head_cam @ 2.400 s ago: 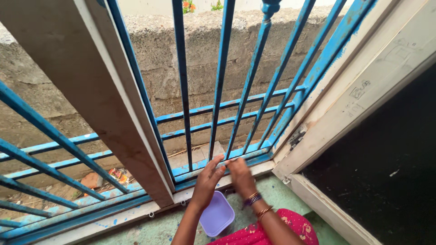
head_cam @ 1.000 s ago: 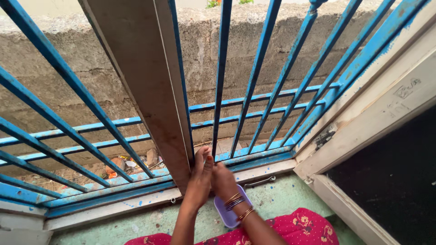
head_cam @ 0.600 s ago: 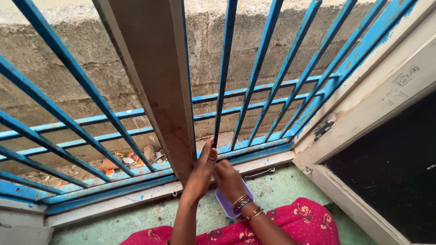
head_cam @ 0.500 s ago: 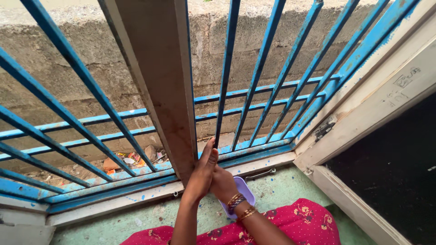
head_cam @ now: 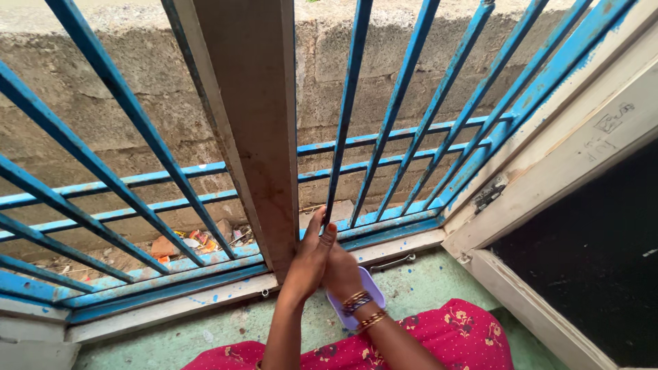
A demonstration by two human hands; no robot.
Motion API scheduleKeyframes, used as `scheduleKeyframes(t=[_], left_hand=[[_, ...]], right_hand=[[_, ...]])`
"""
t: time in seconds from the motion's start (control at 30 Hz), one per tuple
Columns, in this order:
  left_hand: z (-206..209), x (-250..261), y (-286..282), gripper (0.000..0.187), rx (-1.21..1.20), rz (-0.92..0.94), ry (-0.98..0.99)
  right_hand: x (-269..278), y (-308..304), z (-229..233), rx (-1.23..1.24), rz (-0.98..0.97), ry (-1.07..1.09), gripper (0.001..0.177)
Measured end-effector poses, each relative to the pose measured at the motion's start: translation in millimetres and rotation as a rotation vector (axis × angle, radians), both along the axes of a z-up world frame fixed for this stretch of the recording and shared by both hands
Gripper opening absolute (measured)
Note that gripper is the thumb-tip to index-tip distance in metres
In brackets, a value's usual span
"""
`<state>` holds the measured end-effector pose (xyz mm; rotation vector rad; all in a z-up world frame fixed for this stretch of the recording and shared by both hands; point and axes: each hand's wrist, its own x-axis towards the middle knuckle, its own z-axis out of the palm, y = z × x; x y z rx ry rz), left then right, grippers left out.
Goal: The person sits on the floor and wipes a blue metal window grill with a pink cloth. They repeatedly rub the vertical bars and decorative elements, occasionally dipping the cloth into a small purple container placed nearby.
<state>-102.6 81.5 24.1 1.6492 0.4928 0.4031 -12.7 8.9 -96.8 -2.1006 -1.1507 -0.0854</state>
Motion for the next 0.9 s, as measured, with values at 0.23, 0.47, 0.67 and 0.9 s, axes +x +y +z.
scheduleKeyframes(t=[0.23,0.47,0.67,0.9], left_hand=[[1,-5,-1,0.1,0.003,0.004,-0.015],[3,-1,-10,0.101,0.311,-0.033,0.173],[3,5,-13,0.091,0.217,-0.012,0.158],[-17,19,0,0.088,-0.038,0.02,0.04]], right_hand=[[24,6,-27,-0.087,-0.237,0.022,0.011],[52,-39,0,0.07,-0.294,0.055,0.011],[23,-19,6,0.121,0.156,-0.078,0.02],[74,-51,19,-0.109,-0.174,-0.048,0.009]])
